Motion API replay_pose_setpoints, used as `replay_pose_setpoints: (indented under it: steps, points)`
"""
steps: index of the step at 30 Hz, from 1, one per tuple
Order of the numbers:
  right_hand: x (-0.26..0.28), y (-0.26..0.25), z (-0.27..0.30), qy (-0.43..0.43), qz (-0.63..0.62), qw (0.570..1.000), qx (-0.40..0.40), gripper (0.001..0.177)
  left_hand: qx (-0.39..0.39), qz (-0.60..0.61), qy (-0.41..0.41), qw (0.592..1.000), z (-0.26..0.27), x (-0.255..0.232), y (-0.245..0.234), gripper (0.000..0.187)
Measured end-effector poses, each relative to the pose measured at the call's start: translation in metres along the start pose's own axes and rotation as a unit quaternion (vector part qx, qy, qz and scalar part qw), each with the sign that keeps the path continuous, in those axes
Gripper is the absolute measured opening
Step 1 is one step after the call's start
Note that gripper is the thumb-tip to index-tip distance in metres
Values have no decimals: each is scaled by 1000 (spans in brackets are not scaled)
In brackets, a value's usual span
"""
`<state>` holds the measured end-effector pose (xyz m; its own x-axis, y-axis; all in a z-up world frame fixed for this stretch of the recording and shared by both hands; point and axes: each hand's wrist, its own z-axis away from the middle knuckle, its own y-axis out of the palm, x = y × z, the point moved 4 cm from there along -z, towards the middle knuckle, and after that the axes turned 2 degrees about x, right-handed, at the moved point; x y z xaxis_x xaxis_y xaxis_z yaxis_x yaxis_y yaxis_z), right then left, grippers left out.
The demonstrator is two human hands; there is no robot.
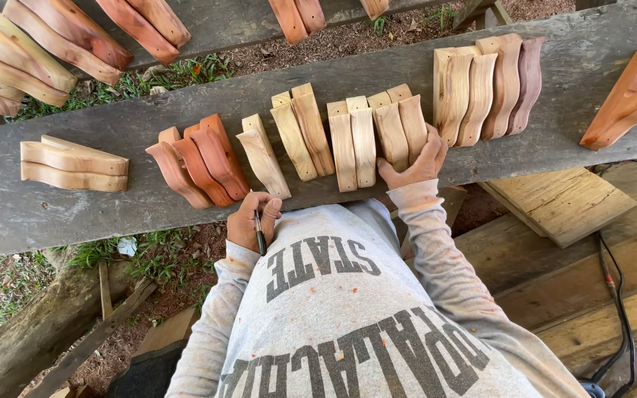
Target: The recorder is sorting, inspecting, and marking curved wooden furniture components on an outdoor wooden bench.
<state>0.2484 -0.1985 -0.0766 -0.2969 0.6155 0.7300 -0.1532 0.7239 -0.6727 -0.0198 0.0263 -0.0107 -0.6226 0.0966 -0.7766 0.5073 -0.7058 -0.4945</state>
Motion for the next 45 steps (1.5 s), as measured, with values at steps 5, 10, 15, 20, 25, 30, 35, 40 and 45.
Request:
replay_pose_setpoints:
  steps: [5,10,15,20,25,30,35,40,45]
  points:
    - [0,-6,9,-6,-128,988,87,97,5,-1,5,1000,-4,-1,6,18]
    - [-13,-16,1,-3,-156,980,123,75,8,-32,60,998,-17,-23,11,13]
    - [-34,-16,-6,38,-241,956,164,56,-14,-42,136,990,-49,-91,21,15]
    - [-28,-20,-8,9,-294,942,161,44,60,-64,199,976,-82,-134,45,6]
    - [-27,-22,-8,-16,-256,953,160,45,176,-210,199,941,-118,-124,75,23]
    - [-24,-25,-8,-16,-244,956,164,43,275,-323,182,887,-149,-106,104,34]
    - [-26,-24,-8,-9,-243,952,186,45,318,-360,163,862,-166,-105,115,29]
    - [-29,-23,-8,0,-237,953,188,45,312,-345,122,877,-174,-109,115,29]
    - [-28,-23,-8,10,-233,955,184,44,316,-355,88,875,-183,-103,119,30]
